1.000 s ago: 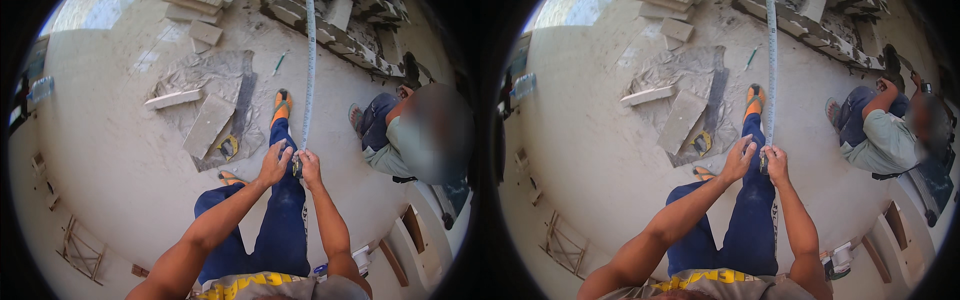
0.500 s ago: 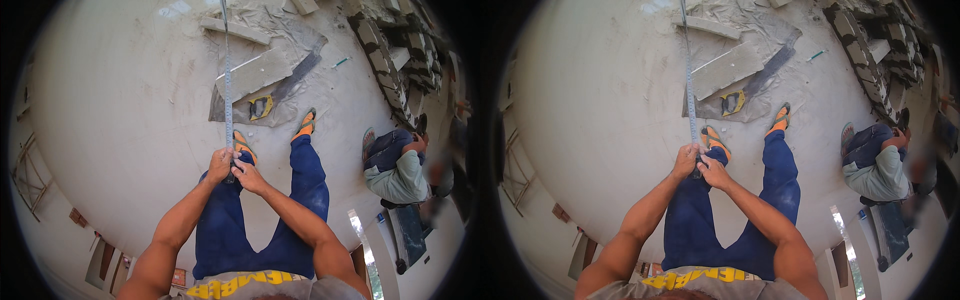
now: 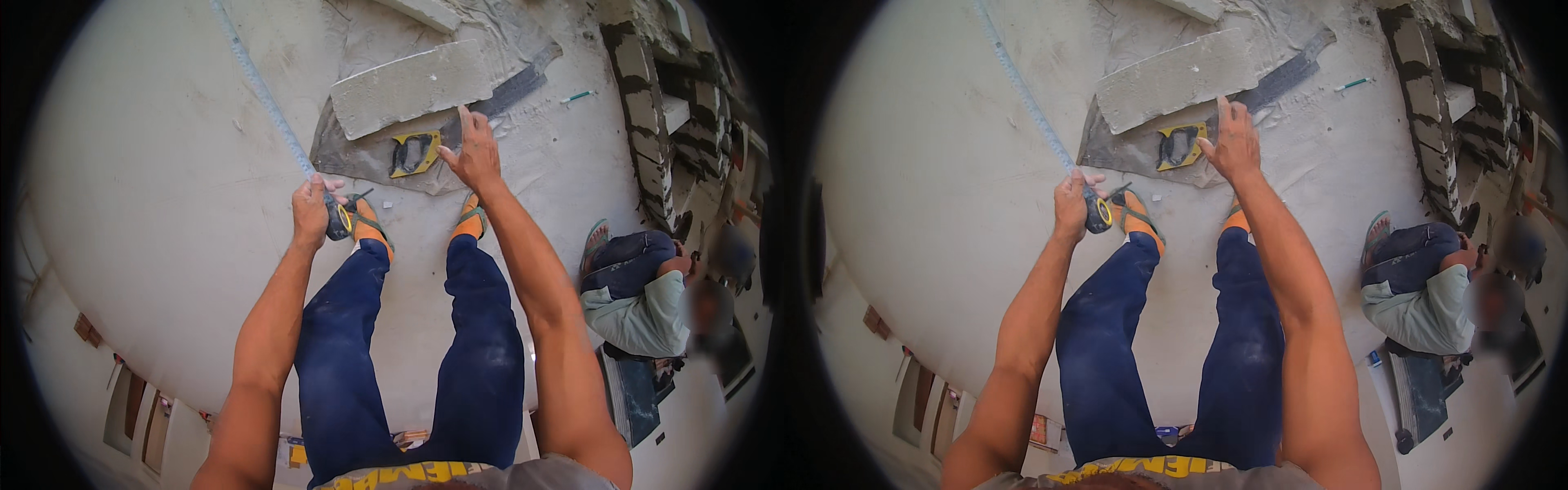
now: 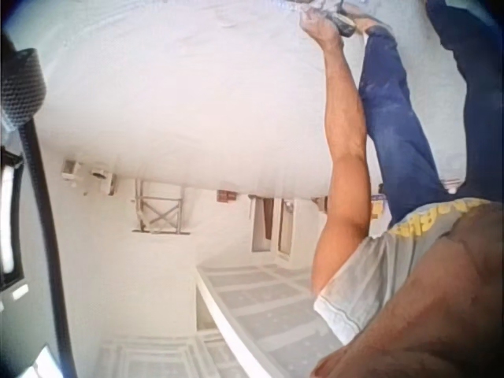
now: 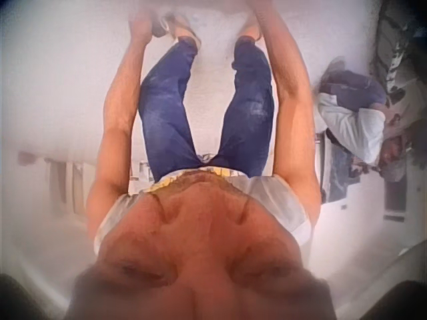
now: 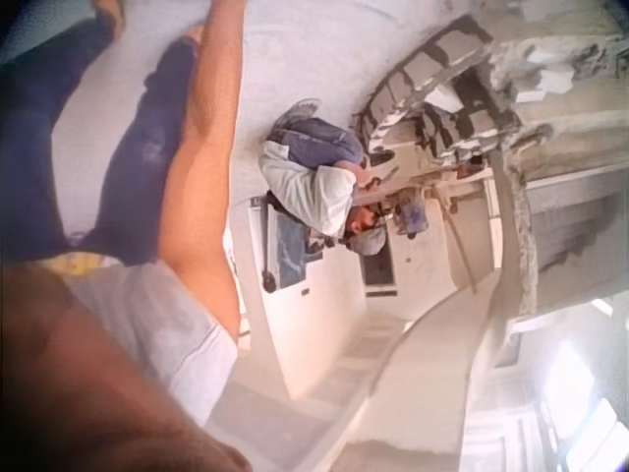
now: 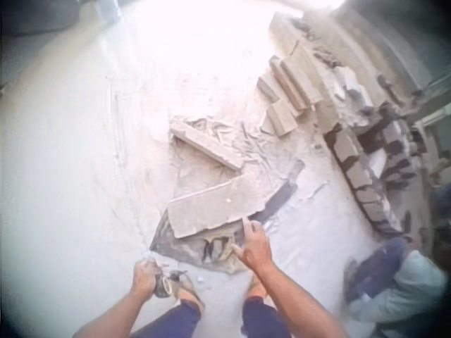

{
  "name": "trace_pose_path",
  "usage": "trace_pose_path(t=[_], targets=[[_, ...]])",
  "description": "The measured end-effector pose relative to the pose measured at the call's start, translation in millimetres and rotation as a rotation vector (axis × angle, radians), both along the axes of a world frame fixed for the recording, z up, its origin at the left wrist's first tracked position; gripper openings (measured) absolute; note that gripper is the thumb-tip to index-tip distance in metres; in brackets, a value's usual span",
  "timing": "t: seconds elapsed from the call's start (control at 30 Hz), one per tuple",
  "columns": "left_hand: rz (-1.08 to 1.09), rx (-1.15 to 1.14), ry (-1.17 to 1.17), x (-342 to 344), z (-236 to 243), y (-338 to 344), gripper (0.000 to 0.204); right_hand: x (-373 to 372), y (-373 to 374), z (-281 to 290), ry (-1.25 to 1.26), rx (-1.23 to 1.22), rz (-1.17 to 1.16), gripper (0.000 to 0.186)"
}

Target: The person measures a brick with a tape measure, marks it, and then cuts through it using a hand saw while holding it steady on the floor.

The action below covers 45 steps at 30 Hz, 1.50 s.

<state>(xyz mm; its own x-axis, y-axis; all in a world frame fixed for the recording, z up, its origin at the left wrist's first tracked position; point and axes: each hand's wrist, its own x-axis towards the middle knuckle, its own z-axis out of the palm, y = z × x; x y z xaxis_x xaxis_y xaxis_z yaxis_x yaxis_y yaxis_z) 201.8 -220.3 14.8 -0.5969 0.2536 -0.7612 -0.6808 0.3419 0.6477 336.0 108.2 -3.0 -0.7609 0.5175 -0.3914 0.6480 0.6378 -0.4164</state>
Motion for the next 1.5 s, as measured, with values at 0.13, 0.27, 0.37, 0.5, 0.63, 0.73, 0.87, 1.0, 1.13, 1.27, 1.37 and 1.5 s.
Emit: trace_pose_path(t=[0.13, 0.27, 0.37, 0.5, 0.63, 0.73, 0.87, 1.0, 1.13, 1.27, 1.37, 1.5], targets=[[0.112, 0.015, 0.156, -28.0, -41.5, 25.6, 0.047, -80.8, 29.2, -36.8, 0.091, 0.304, 0.626, 0.144], [0.188, 0.059, 0.245, -20.4, -72.3, 22.4, 0.047, -151.5, 8.4, -70.7, 0.035, 0.388, 0.954, 0.158], [0.219, 0.056, 0.320, -9.2, -82.1, 16.5, 0.047, -166.7, 0.6, -84.4, 0.040, 0.397, 1.087, 0.163], [0.288, 0.117, 0.378, 0.7, -103.6, 15.8, 0.046, -159.7, 10.2, -87.8, 0.027, 0.297, 1.106, 0.158], [0.287, 0.214, 0.431, -22.4, -127.4, 7.0, 0.045, -180.6, 9.3, -53.6, 0.035, 0.215, 0.979, 0.156], [0.228, 0.270, 0.438, -46.2, -136.3, 4.4, 0.045, -194.5, 8.8, -22.2, 0.129, 0.145, 0.647, 0.158], [0.138, 0.392, 0.333, -69.9, -142.4, 8.9, 0.046, -192.1, 35.9, 7.1, 0.319, -0.156, -0.045, 0.162], [-0.038, 0.473, 0.205, -70.0, -122.3, 15.4, 0.047, -156.2, 50.5, 1.8, 0.423, -0.396, -0.740, 0.163], [-0.001, 0.524, 0.196, -53.2, -122.3, 12.2, 0.047, -135.0, 40.0, -18.0, 0.357, -0.564, -1.227, 0.163], [-0.024, 0.436, 0.275, -52.0, -122.0, -3.2, 0.048, -142.8, 13.7, -29.0, 0.244, -0.559, -1.548, 0.163], [-0.154, 0.320, 0.345, -52.2, -106.5, -16.6, 0.049, -146.9, 11.8, -31.5, 0.155, -0.526, -1.681, 0.162], [-0.377, 0.213, 0.372, -76.8, -97.5, -59.0, 0.045, -162.6, 34.3, -44.1, 0.022, -0.418, -1.628, 0.154]])
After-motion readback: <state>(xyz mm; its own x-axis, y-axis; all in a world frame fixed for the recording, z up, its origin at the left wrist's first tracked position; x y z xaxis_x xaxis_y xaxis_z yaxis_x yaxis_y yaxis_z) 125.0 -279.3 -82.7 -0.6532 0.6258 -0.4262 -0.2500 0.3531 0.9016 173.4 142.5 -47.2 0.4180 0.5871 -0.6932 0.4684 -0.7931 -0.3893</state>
